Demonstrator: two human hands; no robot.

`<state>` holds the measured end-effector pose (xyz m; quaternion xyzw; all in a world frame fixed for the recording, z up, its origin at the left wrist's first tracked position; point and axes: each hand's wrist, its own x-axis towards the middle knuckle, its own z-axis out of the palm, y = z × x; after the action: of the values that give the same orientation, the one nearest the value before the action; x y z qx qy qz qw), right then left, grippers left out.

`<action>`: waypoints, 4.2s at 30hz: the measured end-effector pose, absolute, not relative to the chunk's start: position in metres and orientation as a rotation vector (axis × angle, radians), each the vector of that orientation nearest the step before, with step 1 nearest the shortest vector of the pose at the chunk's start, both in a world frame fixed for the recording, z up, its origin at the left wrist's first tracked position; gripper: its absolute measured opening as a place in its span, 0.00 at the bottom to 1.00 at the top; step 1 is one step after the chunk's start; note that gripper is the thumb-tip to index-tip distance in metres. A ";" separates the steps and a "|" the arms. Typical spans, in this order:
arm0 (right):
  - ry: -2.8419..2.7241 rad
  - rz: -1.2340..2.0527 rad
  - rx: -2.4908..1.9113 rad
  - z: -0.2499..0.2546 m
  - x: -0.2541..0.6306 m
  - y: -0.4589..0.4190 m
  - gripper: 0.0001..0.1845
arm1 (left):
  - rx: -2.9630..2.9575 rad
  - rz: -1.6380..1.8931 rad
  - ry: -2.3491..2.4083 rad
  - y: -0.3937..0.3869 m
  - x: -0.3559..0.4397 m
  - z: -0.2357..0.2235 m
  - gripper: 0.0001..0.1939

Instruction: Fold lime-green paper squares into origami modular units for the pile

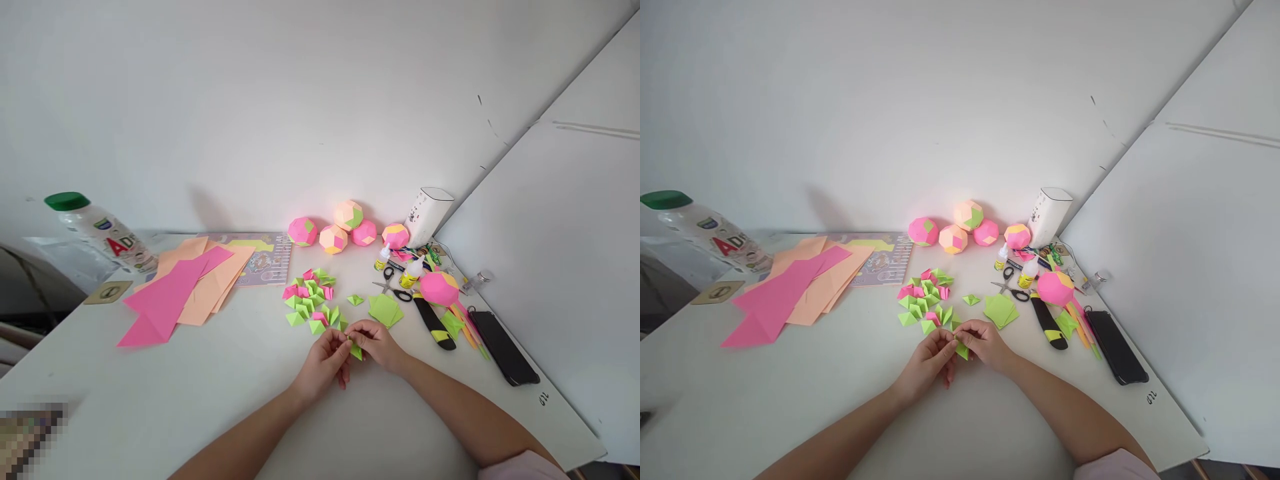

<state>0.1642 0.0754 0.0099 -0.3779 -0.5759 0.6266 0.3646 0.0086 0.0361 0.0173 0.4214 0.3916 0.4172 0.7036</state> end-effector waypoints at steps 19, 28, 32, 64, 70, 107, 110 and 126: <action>-1.352 1.771 -0.824 0.001 0.167 0.079 0.12 | 0.724 0.856 0.723 0.048 -0.002 0.019 0.15; -1.372 1.820 -0.778 0.002 0.168 0.081 0.11 | 0.718 0.773 0.592 0.054 -0.009 0.009 0.14; -1.379 1.822 -0.798 0.001 0.168 0.081 0.12 | 0.706 0.772 0.604 0.054 -0.009 0.010 0.15; -1.431 1.713 -0.890 0.010 0.162 0.071 0.11 | 0.950 0.921 0.927 0.040 0.009 0.020 0.13; -1.499 1.688 -0.859 0.012 0.161 0.068 0.10 | 0.920 0.923 0.944 0.041 0.007 0.021 0.15; -1.499 1.710 -0.882 0.005 0.166 0.073 0.09 | 0.960 0.891 0.945 0.036 0.011 0.019 0.19; -1.529 1.718 -0.874 0.006 0.167 0.072 0.10 | 0.988 0.888 0.947 0.035 0.011 0.017 0.19; -1.415 1.711 -0.878 0.011 0.164 0.074 0.14 | 1.016 0.999 0.940 0.030 0.014 0.020 0.15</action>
<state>0.1639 0.0735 0.0106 -0.3419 -0.5510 0.6662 0.3683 0.0142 0.0299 0.0199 0.4483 0.4150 0.4412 0.6574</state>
